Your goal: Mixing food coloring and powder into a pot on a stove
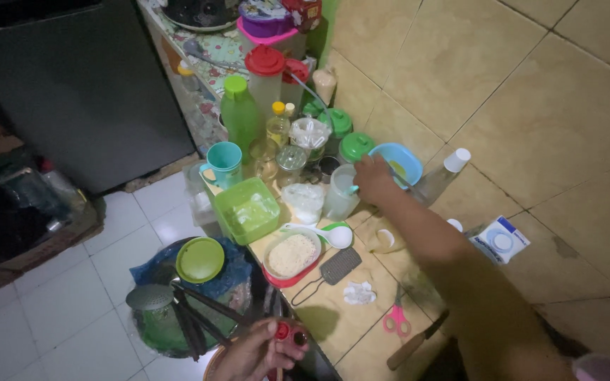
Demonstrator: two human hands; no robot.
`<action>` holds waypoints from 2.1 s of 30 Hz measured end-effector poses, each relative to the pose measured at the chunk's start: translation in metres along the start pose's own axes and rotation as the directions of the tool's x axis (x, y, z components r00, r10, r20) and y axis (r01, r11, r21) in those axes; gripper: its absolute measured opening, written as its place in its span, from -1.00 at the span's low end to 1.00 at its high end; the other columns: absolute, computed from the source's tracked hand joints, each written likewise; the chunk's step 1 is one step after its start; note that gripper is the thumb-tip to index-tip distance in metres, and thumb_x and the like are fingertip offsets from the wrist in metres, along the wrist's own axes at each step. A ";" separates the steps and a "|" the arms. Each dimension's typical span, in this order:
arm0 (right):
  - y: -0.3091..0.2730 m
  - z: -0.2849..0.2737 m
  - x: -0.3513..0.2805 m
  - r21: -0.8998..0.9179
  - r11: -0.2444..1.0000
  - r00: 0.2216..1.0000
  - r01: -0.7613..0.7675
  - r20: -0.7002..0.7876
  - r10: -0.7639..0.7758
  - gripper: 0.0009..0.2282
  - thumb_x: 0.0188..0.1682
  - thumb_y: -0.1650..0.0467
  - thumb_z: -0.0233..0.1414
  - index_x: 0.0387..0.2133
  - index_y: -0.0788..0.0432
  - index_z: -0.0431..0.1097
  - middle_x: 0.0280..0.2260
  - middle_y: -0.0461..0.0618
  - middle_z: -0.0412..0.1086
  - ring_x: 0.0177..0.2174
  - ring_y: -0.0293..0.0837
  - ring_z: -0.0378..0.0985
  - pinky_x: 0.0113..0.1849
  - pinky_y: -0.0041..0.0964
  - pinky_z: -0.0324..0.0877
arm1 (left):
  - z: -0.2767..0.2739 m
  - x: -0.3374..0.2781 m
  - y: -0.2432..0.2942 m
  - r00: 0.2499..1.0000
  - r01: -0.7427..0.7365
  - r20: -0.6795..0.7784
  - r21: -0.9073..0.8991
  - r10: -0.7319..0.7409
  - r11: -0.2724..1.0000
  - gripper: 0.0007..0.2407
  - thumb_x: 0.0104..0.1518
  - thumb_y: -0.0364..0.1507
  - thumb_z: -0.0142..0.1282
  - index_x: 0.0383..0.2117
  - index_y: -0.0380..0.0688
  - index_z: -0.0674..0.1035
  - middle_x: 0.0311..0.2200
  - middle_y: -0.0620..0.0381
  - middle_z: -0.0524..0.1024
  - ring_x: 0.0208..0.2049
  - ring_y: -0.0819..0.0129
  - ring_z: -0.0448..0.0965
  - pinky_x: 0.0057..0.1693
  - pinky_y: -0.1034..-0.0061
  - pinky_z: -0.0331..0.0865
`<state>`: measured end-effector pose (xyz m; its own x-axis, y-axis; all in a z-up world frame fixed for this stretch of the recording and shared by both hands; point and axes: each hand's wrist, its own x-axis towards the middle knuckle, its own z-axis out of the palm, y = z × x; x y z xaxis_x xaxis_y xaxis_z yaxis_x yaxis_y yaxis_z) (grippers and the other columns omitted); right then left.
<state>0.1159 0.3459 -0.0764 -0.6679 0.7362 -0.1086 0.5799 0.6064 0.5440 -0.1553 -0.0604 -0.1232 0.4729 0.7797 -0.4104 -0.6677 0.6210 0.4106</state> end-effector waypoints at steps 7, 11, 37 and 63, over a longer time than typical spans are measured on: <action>0.013 0.000 -0.009 -0.029 0.994 0.972 0.103 -0.209 -0.107 -0.91 -0.15 0.33 0.09 -0.51 -0.05 0.57 -0.27 -0.10 0.52 -0.23 0.02 0.48 -0.21 -0.03 0.32 | 0.000 0.014 -0.007 0.998 -0.013 0.067 -0.010 0.013 1.000 -0.51 0.17 -0.30 0.03 0.08 -0.58 0.45 -0.19 -0.54 0.60 -0.38 0.07 0.70 -0.34 0.47 0.61; 0.021 -0.013 -0.027 0.503 0.847 0.951 0.171 -0.308 -0.009 -0.89 -0.17 0.42 0.04 -0.45 0.12 0.53 -0.29 -0.01 0.53 -0.24 0.10 0.48 -0.21 -0.02 0.37 | 0.007 0.013 -0.005 0.996 -0.003 0.089 -0.019 0.005 1.000 -0.55 0.19 -0.32 0.02 0.04 -0.58 0.44 -0.19 -0.56 0.59 -0.37 0.00 0.70 -0.31 0.42 0.62; -0.034 -0.062 -0.120 0.834 0.549 0.726 -0.043 -0.352 0.591 -0.81 0.04 0.47 0.04 -0.14 0.27 0.54 -0.34 0.15 0.39 -0.37 0.10 0.43 -0.29 -0.08 0.35 | 0.031 -0.001 -0.010 0.995 0.046 0.086 0.096 -0.054 0.994 -0.52 0.15 -0.25 0.09 -0.01 -0.56 0.52 -0.35 -0.40 0.62 -0.43 0.09 0.69 -0.35 0.46 0.61; -0.076 -0.107 -0.651 0.813 -0.187 -0.130 0.551 0.305 0.944 -0.86 0.20 0.37 -0.05 -0.16 0.19 0.41 -0.36 -0.06 0.51 -0.37 -0.18 0.61 -0.21 -0.50 0.57 | 0.284 0.174 -0.101 0.936 0.054 0.256 0.569 -0.239 0.821 -0.64 0.17 -0.20 0.17 -0.10 -0.26 0.51 -0.19 -0.42 0.63 -0.21 -0.04 0.73 -0.18 0.27 0.64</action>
<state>0.4563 -0.2118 0.0421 0.7763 0.5678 0.2740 -0.0969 0.5368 -0.8381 0.1576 0.0354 -0.0045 0.7500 0.6020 -0.2739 -0.1953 0.5973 0.7779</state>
